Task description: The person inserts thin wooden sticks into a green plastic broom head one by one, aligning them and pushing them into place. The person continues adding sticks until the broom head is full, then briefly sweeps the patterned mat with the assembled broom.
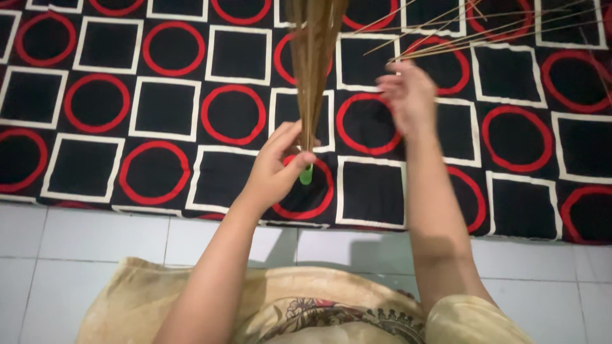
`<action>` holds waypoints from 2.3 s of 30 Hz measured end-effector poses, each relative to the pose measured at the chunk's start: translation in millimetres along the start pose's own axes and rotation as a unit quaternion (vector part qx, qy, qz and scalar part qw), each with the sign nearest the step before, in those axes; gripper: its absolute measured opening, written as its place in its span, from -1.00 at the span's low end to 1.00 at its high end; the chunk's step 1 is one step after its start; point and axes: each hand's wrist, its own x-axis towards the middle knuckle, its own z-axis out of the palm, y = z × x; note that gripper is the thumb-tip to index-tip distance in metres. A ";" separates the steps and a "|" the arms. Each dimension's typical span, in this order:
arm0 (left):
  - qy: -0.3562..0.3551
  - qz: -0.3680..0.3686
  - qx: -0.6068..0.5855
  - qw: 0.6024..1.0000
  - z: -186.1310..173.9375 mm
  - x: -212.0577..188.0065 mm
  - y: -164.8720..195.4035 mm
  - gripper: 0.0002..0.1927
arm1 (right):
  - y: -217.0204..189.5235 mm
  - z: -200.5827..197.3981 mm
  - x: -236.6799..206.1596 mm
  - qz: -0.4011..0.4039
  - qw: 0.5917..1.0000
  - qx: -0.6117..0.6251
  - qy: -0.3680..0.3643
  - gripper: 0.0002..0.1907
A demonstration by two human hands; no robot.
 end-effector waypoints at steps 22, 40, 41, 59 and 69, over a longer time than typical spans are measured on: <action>0.093 0.005 -0.145 0.985 18.5 -0.6 -27.7 -0.79 | 15.9 -108.4 115.7 0.008 0.968 -0.170 0.185 -0.84; 0.102 0.080 -0.097 0.987 12.9 -9.3 -11.4 -0.58 | -94.8 115.3 -165.0 -0.265 0.926 -0.216 -0.161 -0.83; 0.101 0.075 -0.088 0.988 13.2 -9.0 -10.7 -0.59 | -91.5 121.4 -168.6 -0.271 0.920 -0.218 -0.179 -0.82; 0.089 0.047 -0.111 0.989 20.6 -3.1 -6.9 -0.64 | -75.5 146.7 -159.8 -0.344 0.839 -0.334 -0.259 -0.88; 0.065 0.053 -0.116 0.990 19.2 -2.0 -8.6 -0.60 | -65.3 135.8 -152.0 -0.349 0.879 -0.241 -0.217 -0.96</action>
